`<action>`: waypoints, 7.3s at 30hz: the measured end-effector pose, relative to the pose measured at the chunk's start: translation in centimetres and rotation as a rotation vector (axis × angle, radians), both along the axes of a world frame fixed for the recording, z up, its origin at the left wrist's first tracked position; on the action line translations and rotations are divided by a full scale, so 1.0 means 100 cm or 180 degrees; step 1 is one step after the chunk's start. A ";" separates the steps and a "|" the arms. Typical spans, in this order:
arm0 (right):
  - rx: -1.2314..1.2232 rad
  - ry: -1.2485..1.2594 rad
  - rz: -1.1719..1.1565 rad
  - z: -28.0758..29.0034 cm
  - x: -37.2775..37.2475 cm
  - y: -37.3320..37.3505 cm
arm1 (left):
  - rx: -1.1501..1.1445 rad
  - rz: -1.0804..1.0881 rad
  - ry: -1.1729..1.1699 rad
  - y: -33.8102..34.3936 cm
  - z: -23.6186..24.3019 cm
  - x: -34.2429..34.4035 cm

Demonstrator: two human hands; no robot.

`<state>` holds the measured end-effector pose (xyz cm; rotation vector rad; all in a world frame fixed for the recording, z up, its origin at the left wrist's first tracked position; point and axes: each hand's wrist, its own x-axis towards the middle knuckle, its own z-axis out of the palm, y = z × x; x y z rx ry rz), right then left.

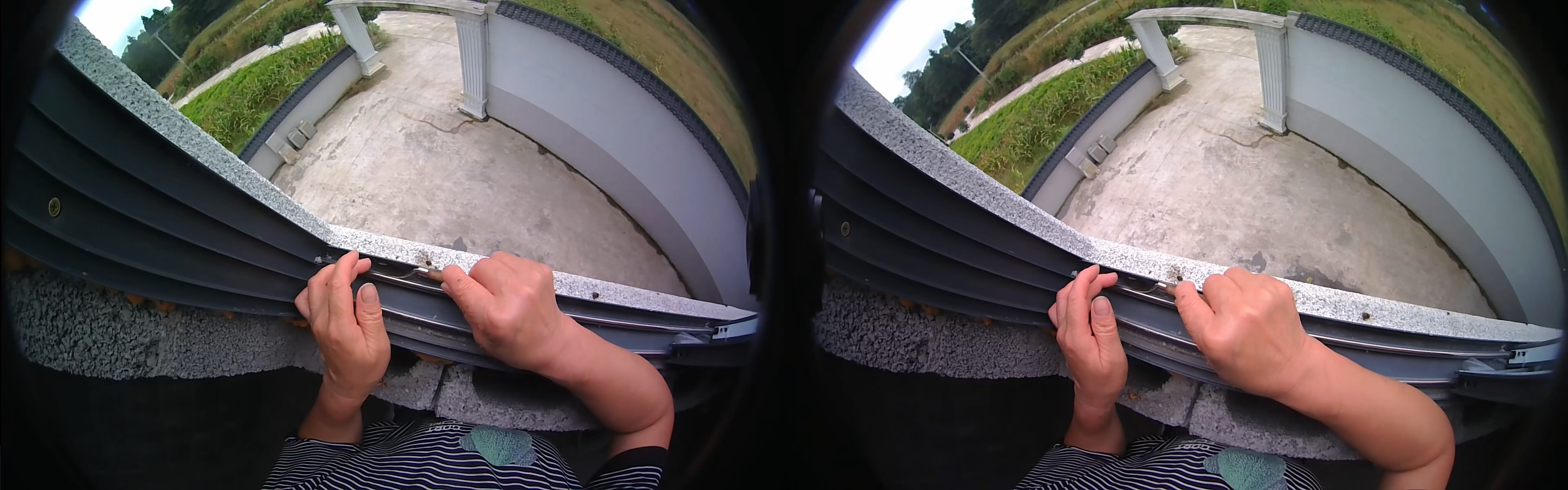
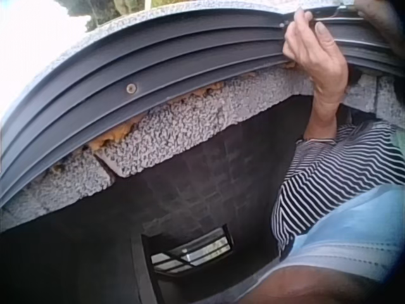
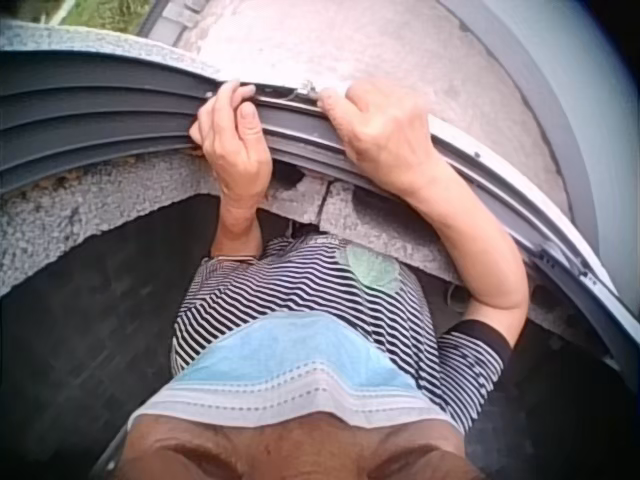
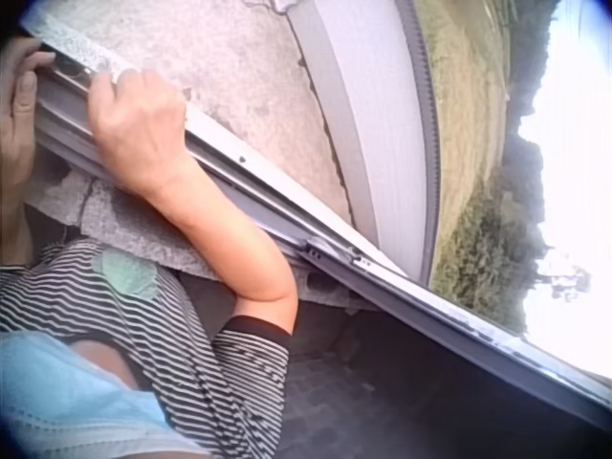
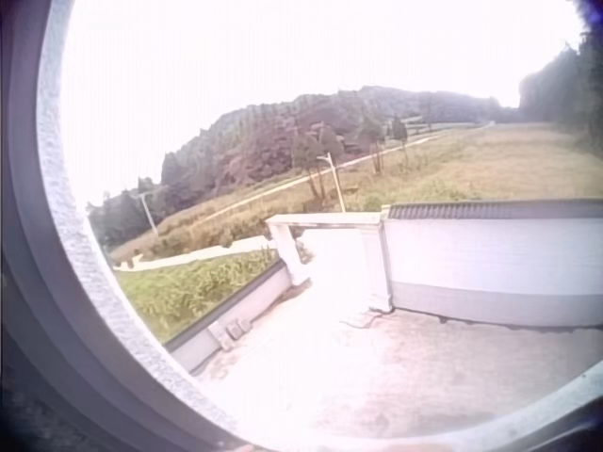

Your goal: The person uses a metal pry tool to remove a black window frame from a concrete wall. They work along the bottom and side edges, prying the frame away from the wall. The person then moves to an adjacent window and repeats the removal process.

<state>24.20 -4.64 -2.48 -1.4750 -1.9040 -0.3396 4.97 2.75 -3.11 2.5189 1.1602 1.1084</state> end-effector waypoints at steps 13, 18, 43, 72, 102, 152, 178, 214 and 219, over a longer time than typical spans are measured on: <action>0.0317 0.0919 -0.0152 0.010 0.006 0.005 | 0.0606 -0.0431 -0.1211 -0.010 -0.009 -0.019; 0.0064 0.1105 -0.0104 0.007 0.009 0.003 | 0.0763 -0.0672 -0.1110 -0.018 -0.028 -0.034; 0.0110 -0.0414 0.0511 0.021 -0.026 0.008 | 0.0361 -0.0742 -0.0534 -0.066 -0.073 -0.052; -0.0044 -0.0863 0.0269 0.036 -0.049 0.020 | 0.0593 -0.0545 -0.0629 -0.067 -0.077 -0.048; -0.2010 0.0124 0.0125 0.047 -0.030 0.064 | 0.0582 -0.0595 -0.0395 -0.068 -0.080 -0.053; 0.1947 0.1442 -0.2988 -0.104 0.039 -0.325 | -0.1083 -0.3589 0.0027 -0.147 0.089 0.139; 0.1882 0.3521 -0.3380 -0.058 0.202 -0.425 | -0.0895 -0.4206 -0.1613 -0.225 0.077 0.295; 0.1867 0.2353 -0.4167 -0.049 0.108 -0.385 | -0.1145 -0.4495 -0.1944 -0.227 0.077 0.307; 0.1635 0.2634 -0.3963 -0.046 0.120 -0.351 | -0.1100 -0.4584 -0.2163 -0.228 0.071 0.315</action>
